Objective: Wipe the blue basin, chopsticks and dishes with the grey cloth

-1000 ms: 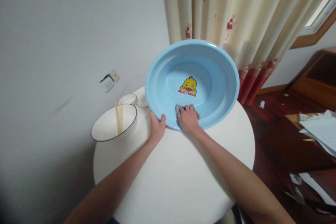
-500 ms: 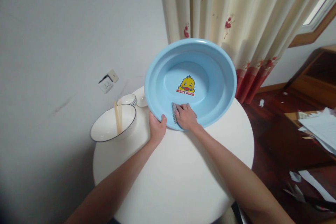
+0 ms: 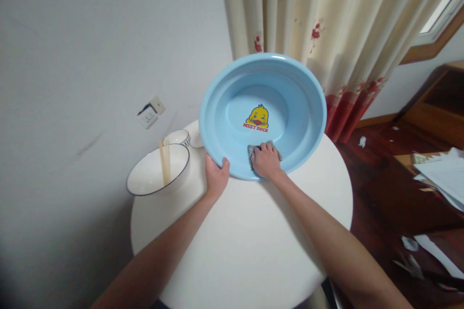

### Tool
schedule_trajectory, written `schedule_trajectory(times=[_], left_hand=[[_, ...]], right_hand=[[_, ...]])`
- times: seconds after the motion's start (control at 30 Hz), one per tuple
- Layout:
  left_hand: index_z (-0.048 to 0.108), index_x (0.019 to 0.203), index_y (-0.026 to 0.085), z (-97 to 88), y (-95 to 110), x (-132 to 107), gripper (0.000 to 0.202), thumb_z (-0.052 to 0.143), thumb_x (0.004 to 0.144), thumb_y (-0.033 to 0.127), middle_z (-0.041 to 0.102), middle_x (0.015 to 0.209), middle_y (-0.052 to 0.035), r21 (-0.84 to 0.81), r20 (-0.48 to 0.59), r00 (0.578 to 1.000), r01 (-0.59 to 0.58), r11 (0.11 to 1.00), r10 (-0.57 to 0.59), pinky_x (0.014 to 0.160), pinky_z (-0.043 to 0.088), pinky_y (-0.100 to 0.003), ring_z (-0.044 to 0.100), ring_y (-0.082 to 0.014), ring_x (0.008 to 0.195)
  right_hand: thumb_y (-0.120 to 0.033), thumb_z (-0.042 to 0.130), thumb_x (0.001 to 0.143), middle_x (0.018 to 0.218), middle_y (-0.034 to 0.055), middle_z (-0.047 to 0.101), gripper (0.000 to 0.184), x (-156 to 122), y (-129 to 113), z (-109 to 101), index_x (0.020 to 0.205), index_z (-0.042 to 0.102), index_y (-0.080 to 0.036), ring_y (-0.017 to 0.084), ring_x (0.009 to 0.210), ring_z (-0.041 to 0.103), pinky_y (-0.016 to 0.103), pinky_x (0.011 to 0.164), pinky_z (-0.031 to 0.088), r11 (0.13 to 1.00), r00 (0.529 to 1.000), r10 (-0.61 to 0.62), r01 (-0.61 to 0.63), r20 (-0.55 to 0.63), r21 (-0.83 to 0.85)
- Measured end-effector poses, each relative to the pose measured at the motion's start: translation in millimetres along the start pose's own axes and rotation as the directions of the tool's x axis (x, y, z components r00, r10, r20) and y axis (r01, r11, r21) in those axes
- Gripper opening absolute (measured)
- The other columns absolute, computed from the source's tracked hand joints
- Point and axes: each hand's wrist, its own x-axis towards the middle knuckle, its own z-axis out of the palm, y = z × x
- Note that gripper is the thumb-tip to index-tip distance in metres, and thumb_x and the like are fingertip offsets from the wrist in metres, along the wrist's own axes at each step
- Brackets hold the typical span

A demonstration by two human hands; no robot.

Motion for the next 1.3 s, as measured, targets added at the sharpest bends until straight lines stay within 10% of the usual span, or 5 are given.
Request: schedule_trajectory(times=[0.53,0.93,1.3], left_hand=[[0.043,0.092,0.02,0.5,7,-4,0.018,0.057,0.082,0.025,0.054,0.073,0.0005,-0.035,0.046,0.997,-0.055,0.998,0.057,0.07,0.049,-0.029,0.058,-0.0184,0.074],[0.041,0.087,0.022,1.2,8,-3,0.017,0.056,0.08,0.023,0.048,0.068,0.0032,0.047,0.002,0.999,-0.039,0.998,0.039,0.065,0.046,-0.028,0.054,-0.0177,0.067],[0.04,0.086,0.023,-0.7,6,-1,0.017,0.055,0.081,0.023,0.047,0.07,0.003,0.04,-0.01,0.999,-0.044,0.998,0.044,0.066,0.045,-0.028,0.054,-0.0178,0.069]], right_hand=[[-0.035,0.03,0.105,0.126,0.0094,0.058,0.046,9,-14,4,0.144,0.048,-0.02,0.022,0.111,0.051,0.034,0.1,0.039,0.871,0.952,-0.27,0.305,-0.143,0.386],[-0.042,0.025,0.104,0.132,0.0111,0.057,0.047,8,2,-4,0.133,0.057,-0.023,0.028,0.118,0.049,0.041,0.097,0.038,0.993,0.992,-0.081,0.071,0.099,0.095],[-0.038,0.029,0.103,0.128,0.0125,0.059,0.043,-2,5,-3,0.124,0.061,-0.02,0.029,0.12,0.047,0.043,0.099,0.034,1.0,0.999,-0.015,0.016,0.047,-0.007]])
